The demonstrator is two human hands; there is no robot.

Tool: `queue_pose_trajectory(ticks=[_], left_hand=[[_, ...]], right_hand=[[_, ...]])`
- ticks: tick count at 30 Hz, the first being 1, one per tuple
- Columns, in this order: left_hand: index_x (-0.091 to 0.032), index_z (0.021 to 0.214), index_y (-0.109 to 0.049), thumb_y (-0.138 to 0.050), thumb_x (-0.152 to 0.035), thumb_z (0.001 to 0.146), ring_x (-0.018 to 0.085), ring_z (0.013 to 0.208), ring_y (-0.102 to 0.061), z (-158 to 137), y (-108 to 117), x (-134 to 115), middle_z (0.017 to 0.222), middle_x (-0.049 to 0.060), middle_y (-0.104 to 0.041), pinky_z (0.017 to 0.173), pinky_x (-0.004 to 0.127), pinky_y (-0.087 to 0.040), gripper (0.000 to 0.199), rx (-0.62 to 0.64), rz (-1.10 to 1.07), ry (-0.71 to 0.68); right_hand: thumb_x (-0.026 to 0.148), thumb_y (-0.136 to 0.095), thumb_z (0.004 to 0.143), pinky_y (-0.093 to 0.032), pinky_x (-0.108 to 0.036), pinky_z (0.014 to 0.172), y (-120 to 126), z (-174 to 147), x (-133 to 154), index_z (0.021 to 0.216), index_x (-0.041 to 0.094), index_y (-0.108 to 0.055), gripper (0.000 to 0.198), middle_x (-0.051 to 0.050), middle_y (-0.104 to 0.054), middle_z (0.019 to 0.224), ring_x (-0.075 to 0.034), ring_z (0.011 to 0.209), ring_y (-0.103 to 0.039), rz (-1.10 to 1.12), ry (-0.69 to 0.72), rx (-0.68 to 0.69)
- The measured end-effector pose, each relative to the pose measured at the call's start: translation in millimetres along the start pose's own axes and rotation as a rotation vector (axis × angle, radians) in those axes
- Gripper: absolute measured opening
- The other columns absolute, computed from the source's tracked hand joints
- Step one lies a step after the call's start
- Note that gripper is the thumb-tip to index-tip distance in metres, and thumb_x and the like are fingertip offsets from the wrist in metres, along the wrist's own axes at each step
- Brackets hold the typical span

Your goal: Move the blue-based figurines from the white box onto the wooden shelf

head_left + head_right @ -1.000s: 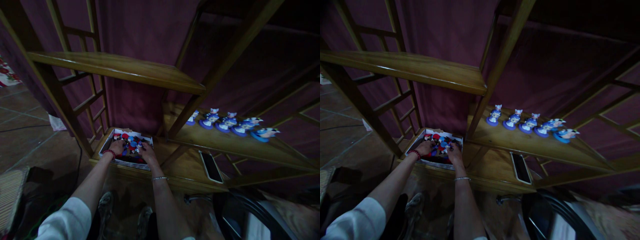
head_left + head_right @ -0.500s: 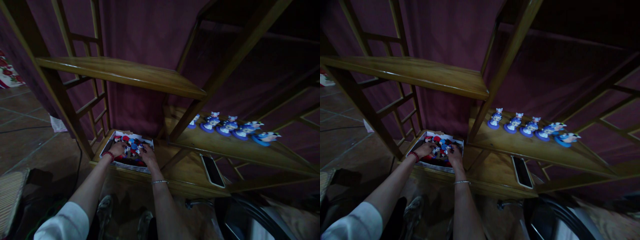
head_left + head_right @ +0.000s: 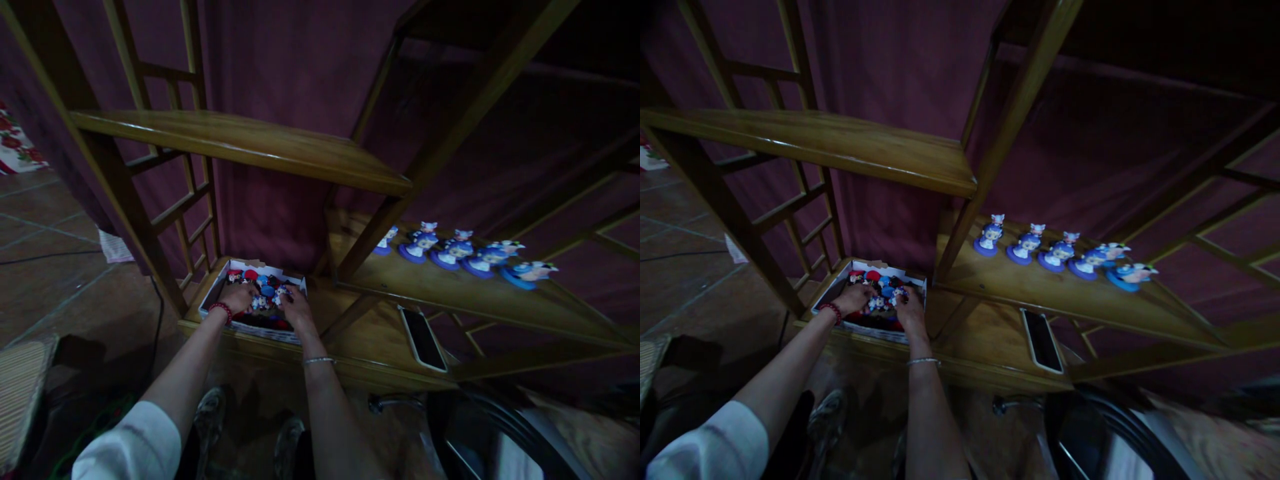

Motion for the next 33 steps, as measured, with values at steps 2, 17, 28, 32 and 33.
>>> queue_pose_trajectory(ticks=[2,17,28,32,33], left_hand=[[-0.018,0.096,-0.060,-0.036,-0.013,0.077,0.010,0.052,-0.059,1.0,-1.9,0.9,0.054,-0.001,-0.061,0.046,0.016,-0.043,0.031,0.005,0.030,-0.010],[-0.020,0.108,-0.056,-0.037,-0.012,0.074,0.016,0.092,-0.056,-21.0,-0.7,-33.5,0.100,0.006,-0.064,0.075,0.022,-0.041,0.039,-0.143,0.262,-0.167],[-0.020,0.089,-0.065,-0.041,-0.022,0.074,0.020,0.089,-0.058,-20.9,5.7,-20.9,0.094,0.009,-0.065,0.074,0.028,-0.041,0.028,-0.096,0.599,-0.208],[-0.022,0.090,-0.065,-0.042,-0.020,0.072,0.020,0.088,-0.058,-19.2,5.2,-21.4,0.092,0.007,-0.066,0.074,0.027,-0.041,0.029,-0.040,0.604,-0.225],[-0.023,0.091,-0.065,-0.042,-0.020,0.072,0.019,0.088,-0.058,-18.9,4.0,-22.8,0.092,0.006,-0.066,0.074,0.026,-0.041,0.030,-0.032,0.586,-0.234]], right_hand=[[0.023,-0.046,0.075,-0.046,-0.027,0.078,1.3,-0.8,0.6,0.110,0.025,-0.050,0.035,-0.002,-0.059,0.103,-0.014,0.091,-0.056,-0.018,0.006,-0.002],[0.022,-0.050,0.071,-0.043,-0.026,0.081,1.6,-0.6,2.2,0.104,0.016,-0.050,0.034,-0.006,-0.061,0.098,-0.015,0.089,-0.058,-0.012,0.048,-0.010],[0.020,-0.050,0.071,-0.043,-0.027,0.081,5.6,-3.2,2.4,0.108,0.017,-0.050,0.038,-0.007,-0.059,0.103,-0.015,0.092,-0.057,0.054,0.014,0.005],[0.019,-0.050,0.071,-0.042,-0.027,0.082,5.5,-2.7,2.6,0.109,0.017,-0.050,0.038,-0.007,-0.059,0.103,-0.016,0.093,-0.056,0.040,0.014,-0.007],[0.019,-0.050,0.071,-0.042,-0.027,0.083,5.2,-3.0,3.1,0.109,0.017,-0.051,0.038,-0.007,-0.059,0.103,-0.016,0.094,-0.056,0.031,0.014,-0.008]])
Point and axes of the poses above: each hand's wrist, its own z-axis towards the middle knuckle, its own y-axis out of the back of the hand, x = y × z, the point moved 4 cm from there along z, towards the middle knuckle
